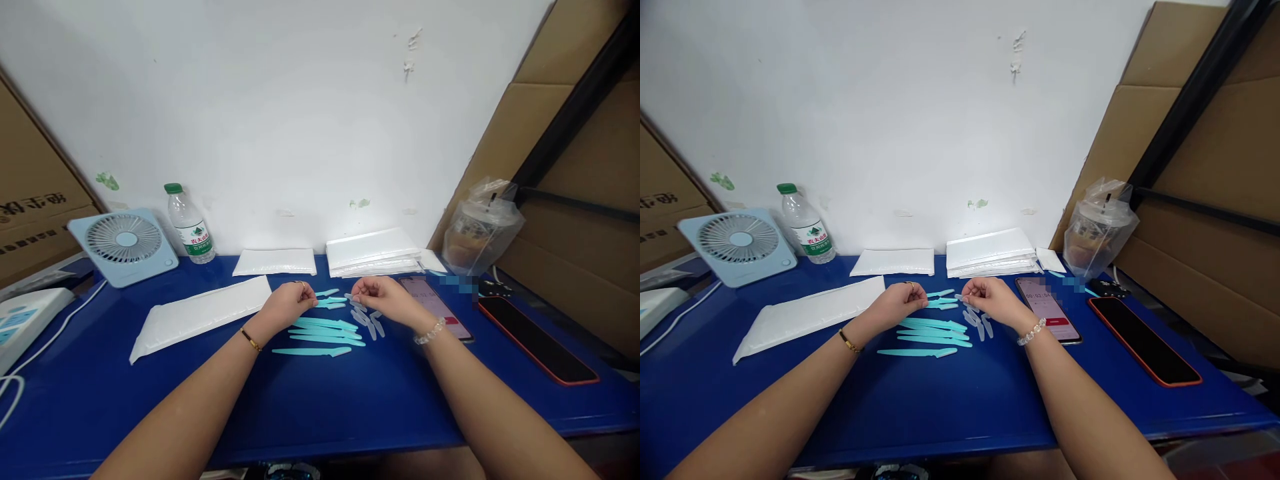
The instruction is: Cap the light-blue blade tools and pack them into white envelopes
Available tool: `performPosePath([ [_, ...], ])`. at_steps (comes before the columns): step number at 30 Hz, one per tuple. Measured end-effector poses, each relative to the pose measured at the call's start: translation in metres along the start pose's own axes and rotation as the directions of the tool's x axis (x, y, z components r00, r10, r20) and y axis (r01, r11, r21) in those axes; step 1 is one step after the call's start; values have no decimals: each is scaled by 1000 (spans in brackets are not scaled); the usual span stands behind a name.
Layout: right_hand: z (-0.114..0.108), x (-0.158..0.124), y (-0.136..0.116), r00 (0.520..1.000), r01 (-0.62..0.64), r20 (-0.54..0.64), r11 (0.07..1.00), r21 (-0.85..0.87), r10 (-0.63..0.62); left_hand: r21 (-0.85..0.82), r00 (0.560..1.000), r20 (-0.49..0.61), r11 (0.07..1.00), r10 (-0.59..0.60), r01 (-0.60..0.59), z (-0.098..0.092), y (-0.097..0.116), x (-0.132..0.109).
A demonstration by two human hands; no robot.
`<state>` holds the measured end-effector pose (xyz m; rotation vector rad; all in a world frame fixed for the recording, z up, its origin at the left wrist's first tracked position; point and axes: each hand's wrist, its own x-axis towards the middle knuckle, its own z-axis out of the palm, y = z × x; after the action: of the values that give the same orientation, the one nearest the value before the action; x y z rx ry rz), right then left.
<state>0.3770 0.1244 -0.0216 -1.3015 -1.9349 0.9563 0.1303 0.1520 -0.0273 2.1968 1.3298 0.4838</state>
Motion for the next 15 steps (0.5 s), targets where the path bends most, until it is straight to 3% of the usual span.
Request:
performPosePath([
  [6, 10, 2, -6, 999, 37, -5, 999, -1, -37, -3, 999, -24, 999, 34, -34, 2, 3, 0],
  [15, -2, 1, 1, 1000, 12, -8, 1000, -20, -12, -37, 1000, -20, 999, 24, -24, -1, -1, -1],
])
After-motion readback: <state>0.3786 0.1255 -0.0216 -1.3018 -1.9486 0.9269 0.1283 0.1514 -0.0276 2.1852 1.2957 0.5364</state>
